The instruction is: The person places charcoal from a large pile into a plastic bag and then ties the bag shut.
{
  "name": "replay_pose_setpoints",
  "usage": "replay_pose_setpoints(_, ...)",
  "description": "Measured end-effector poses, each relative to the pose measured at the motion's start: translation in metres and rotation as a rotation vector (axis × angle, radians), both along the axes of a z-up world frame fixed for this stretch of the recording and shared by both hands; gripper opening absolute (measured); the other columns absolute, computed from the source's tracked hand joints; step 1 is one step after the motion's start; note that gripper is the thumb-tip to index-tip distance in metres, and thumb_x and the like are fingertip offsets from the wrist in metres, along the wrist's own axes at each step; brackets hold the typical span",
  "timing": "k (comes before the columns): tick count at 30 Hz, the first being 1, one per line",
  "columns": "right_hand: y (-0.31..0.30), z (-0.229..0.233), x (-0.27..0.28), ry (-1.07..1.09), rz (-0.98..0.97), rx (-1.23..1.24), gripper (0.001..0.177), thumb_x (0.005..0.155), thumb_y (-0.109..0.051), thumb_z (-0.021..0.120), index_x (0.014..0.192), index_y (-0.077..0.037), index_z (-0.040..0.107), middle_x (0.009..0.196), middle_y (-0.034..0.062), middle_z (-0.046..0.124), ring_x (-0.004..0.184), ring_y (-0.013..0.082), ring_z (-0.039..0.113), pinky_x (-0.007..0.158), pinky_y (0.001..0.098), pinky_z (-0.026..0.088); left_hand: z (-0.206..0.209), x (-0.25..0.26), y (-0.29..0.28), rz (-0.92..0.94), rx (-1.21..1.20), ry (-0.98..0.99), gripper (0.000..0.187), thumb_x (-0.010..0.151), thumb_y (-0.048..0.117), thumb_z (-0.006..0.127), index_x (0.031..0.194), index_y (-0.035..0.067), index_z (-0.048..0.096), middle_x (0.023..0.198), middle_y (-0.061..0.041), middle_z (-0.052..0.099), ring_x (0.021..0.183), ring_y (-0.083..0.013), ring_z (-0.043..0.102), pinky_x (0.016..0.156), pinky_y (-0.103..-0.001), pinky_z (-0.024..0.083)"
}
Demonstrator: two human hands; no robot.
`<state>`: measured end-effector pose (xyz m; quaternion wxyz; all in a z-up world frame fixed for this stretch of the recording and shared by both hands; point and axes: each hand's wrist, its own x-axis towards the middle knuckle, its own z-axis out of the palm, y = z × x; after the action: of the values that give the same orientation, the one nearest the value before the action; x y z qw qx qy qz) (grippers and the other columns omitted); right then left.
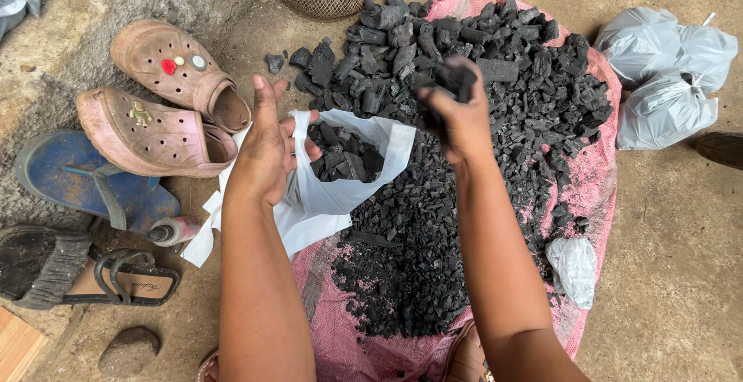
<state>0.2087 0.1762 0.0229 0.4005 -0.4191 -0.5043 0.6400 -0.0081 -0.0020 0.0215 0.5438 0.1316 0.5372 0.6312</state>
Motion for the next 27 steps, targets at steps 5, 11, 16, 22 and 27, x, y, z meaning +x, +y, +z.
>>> replay_pose_setpoints(5, -0.053, 0.006, -0.048, 0.041, 0.307, 0.068, 0.056, 0.073, -0.005, 0.082, 0.124, -0.011, 0.058, 0.108, 0.0103, 0.064, 0.093, 0.0250, 0.069, 0.076, 0.0388, 0.061, 0.007, 0.004, -0.001, 0.029, -0.049, 0.053, 0.111, 0.076, 0.091, 0.022, 0.164, 0.024, 0.015, 0.132, -0.021, 0.068, 0.063, -0.0137, 0.053, 0.063, -0.032, 0.047)
replay_pose_setpoints(11, -0.090, -0.025, -0.071, -0.475, 0.376, 0.519, 0.068, 0.069, -0.022, 0.096, 0.125, -0.004, 0.062, 0.116, 0.0125, 0.069, 0.107, 0.0203, 0.068, 0.095, 0.0328, 0.054, 0.006, 0.000, -0.005, 0.046, -0.136, 0.118, 0.107, 0.072, 0.089, 0.024, 0.162, 0.031, 0.013, 0.136, -0.018, 0.064, 0.062, -0.0133, 0.054, 0.064, -0.034, 0.057)
replay_pose_setpoints(16, -0.069, 0.002, -0.042, -0.602, 0.439, 0.385, 0.064, 0.068, -0.027, 0.094, 0.122, -0.004, 0.066, 0.107, 0.0101, 0.072, 0.098, 0.0182, 0.070, 0.087, 0.0317, 0.057, 0.000, -0.001, 0.002, 0.031, -0.067, 0.067, 0.107, 0.077, 0.090, 0.026, 0.164, 0.029, 0.014, 0.138, -0.024, 0.063, 0.063, -0.0141, 0.052, 0.067, -0.033, 0.053)
replay_pose_setpoints(22, 0.041, -0.048, 0.067, -0.500, 0.000, 0.266, 0.039, 0.090, -0.034, 0.079, 0.115, -0.005, 0.074, 0.110, 0.0094, 0.077, 0.100, 0.0164, 0.068, 0.091, 0.0321, 0.054, -0.003, 0.017, 0.016, 0.028, 0.062, -0.027, 0.111, 0.077, 0.091, 0.027, 0.165, 0.027, 0.009, 0.145, -0.030, 0.054, 0.072, -0.0184, 0.058, 0.072, -0.037, 0.055)
replay_pose_setpoints(27, 0.062, -0.139, 0.166, -1.200, -0.246, -0.104, 0.115, 0.071, -0.071, 0.084, 0.159, -0.018, 0.033, 0.159, 0.0256, 0.030, 0.145, 0.0516, 0.021, 0.111, 0.0667, 0.030, 0.005, 0.028, 0.022, 0.067, 0.113, -0.054, 0.120, 0.070, 0.097, 0.028, 0.164, 0.028, 0.000, 0.153, -0.030, 0.041, 0.086, -0.0251, 0.068, 0.081, -0.045, 0.060)
